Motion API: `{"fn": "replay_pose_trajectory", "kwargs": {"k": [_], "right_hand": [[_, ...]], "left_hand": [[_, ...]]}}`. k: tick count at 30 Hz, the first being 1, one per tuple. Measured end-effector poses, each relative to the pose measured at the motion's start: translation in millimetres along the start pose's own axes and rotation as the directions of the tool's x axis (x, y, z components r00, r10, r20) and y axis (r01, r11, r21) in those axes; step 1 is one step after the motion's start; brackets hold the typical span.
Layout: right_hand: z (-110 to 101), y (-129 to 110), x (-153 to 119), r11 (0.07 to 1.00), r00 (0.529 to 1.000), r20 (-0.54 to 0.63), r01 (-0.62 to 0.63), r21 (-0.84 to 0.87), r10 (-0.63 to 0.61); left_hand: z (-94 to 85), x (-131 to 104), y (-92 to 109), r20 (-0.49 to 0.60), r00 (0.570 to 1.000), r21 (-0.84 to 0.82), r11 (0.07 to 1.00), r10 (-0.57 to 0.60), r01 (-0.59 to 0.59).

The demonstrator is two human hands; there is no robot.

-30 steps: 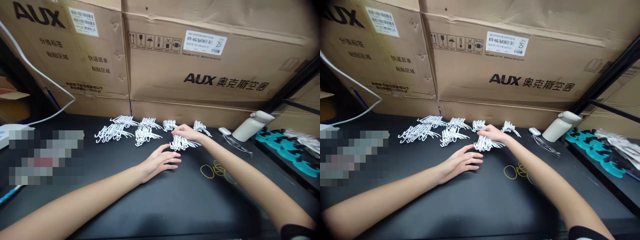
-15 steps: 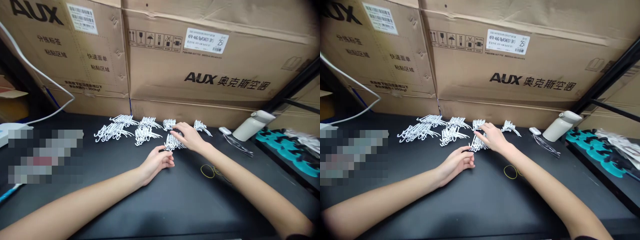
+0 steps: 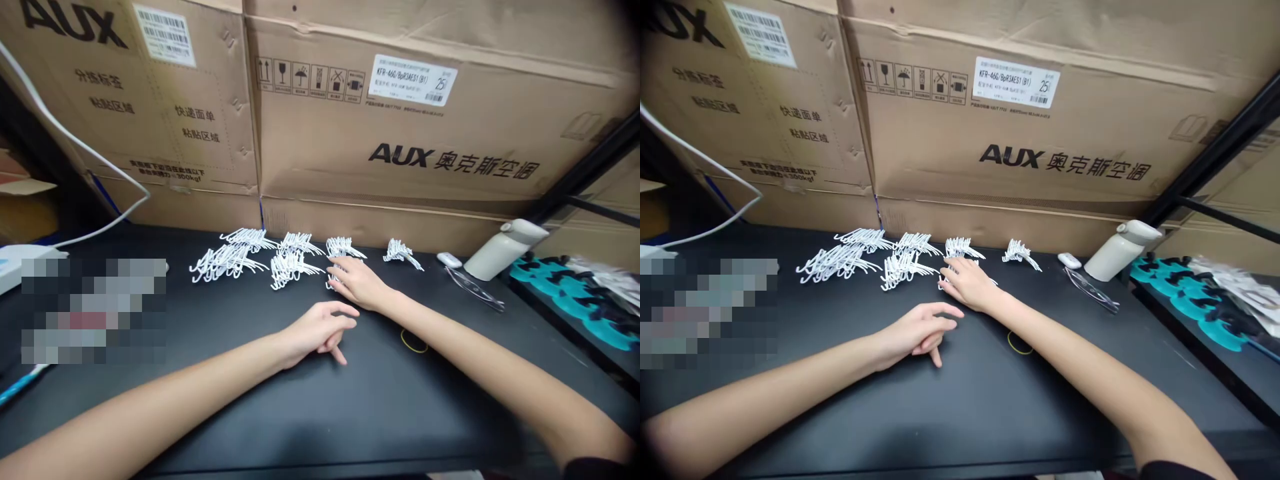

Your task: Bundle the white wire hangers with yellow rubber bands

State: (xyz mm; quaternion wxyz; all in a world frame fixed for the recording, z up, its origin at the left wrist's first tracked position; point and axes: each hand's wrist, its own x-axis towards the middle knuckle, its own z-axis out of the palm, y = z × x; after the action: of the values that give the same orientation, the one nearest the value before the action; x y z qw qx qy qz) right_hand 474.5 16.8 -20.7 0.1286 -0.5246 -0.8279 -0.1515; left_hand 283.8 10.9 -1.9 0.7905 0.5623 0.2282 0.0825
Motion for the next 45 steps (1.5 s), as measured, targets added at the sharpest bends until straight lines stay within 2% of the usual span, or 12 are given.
{"fn": "replay_pose_trajectory", "kwargs": {"k": [8, 12, 14, 17, 20, 23, 26, 31, 34, 37, 41, 45], "right_hand": [[6, 4, 16, 0.998, 0.997, -0.048, 0.056, 0.008, -0.055], [-8, 15, 11, 0.994, 0.976, -0.219, 0.006, 0.108, 0.018], [-19, 35, 6, 0.980, 0.921, -0.350, -0.119, 0.161, 0.169], [-33, 73, -6, 0.866, 0.765, -0.415, -0.480, 0.142, 0.493], [-36, 103, -22, 0.651, 0.639, -0.186, -0.759, 0.003, 0.747], [-28, 114, -39, 0.583, 0.580, 0.058, -0.808, -0.090, 0.813], [-18, 112, -51, 0.615, 0.607, 0.108, -0.786, -0.063, 0.787], [-18, 85, -47, 0.686, 0.689, -0.002, -0.721, 0.098, 0.725], [-34, 46, -32, 0.824, 0.807, -0.213, -0.485, 0.294, 0.551], [-55, -4, -16, 0.918, 0.907, -0.313, -0.159, 0.364, 0.282], [-63, -55, -6, 0.955, 0.940, -0.326, 0.004, 0.296, 0.097], [-55, -71, -10, 0.945, 0.970, -0.207, -0.053, 0.322, 0.125]], "left_hand": [[3.3, -1, -8, 0.025, 0.997, 0.140, 0.988, 0.067, -0.070], [2.8, -1, -8, 0.022, 0.996, 0.154, 0.985, 0.081, -0.084], [2.7, -1, -7, 0.022, 0.996, 0.156, 0.984, 0.082, -0.084], [2.3, -1, -8, 0.029, 0.996, 0.164, 0.983, 0.080, -0.084], [1.7, -1, -8, 0.041, 0.995, 0.168, 0.981, 0.089, -0.095], [1.7, -2, -9, 0.038, 0.995, 0.168, 0.981, 0.093, -0.098], [2.4, -2, -8, 0.029, 0.997, 0.160, 0.984, 0.076, -0.080], [5.2, -3, -4, -0.087, 0.991, 0.020, 0.995, 0.100, -0.098], [6.7, -5, -1, -0.179, 0.977, -0.092, 0.987, 0.117, -0.135], [7.1, -7, -1, -0.199, 0.969, -0.159, 0.970, 0.148, -0.181], [6.6, -8, -3, -0.203, 0.953, -0.210, 0.940, 0.227, -0.269], [5.1, -6, -4, -0.218, 0.954, -0.257, 0.931, 0.206, -0.260]]}}
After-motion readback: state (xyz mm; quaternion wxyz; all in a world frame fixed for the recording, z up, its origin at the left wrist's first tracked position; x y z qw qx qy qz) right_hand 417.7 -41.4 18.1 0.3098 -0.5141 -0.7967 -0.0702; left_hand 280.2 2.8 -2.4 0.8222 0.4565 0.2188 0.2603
